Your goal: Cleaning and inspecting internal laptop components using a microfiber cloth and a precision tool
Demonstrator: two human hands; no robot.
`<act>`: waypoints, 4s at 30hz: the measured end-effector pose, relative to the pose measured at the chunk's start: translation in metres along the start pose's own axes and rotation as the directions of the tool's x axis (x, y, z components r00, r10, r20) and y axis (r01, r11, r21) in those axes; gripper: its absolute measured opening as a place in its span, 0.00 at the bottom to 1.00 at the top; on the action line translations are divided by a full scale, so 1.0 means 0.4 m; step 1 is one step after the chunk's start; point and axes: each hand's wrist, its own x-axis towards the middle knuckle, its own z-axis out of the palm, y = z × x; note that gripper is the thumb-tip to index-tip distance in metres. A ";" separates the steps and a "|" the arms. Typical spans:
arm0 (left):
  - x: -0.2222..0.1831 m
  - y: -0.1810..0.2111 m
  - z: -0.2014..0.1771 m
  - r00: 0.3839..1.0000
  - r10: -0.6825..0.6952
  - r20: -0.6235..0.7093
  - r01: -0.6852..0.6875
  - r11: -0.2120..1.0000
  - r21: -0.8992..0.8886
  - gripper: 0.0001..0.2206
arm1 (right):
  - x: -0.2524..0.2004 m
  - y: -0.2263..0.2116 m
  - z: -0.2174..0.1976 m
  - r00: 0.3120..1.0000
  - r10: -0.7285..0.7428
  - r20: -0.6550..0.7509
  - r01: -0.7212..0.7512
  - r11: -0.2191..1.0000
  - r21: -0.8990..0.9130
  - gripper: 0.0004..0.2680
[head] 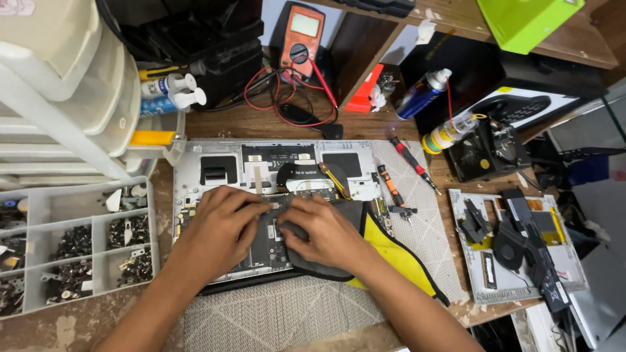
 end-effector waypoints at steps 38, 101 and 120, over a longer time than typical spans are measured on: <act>0.000 -0.014 0.005 0.998 -0.056 0.043 0.059 0.996 -0.068 0.09 | 0.011 -0.002 -0.008 1.000 -0.025 -0.003 0.025 0.998 0.064 0.02; -0.007 0.003 0.024 0.957 0.177 0.232 -0.217 0.963 0.163 0.19 | -0.010 0.012 -0.030 0.997 0.004 -0.081 0.009 0.988 0.154 0.04; -0.008 -0.002 0.012 0.981 0.193 0.007 -0.191 0.967 0.169 0.06 | 0.007 0.000 -0.008 0.998 -0.025 -0.066 0.028 0.998 0.049 0.02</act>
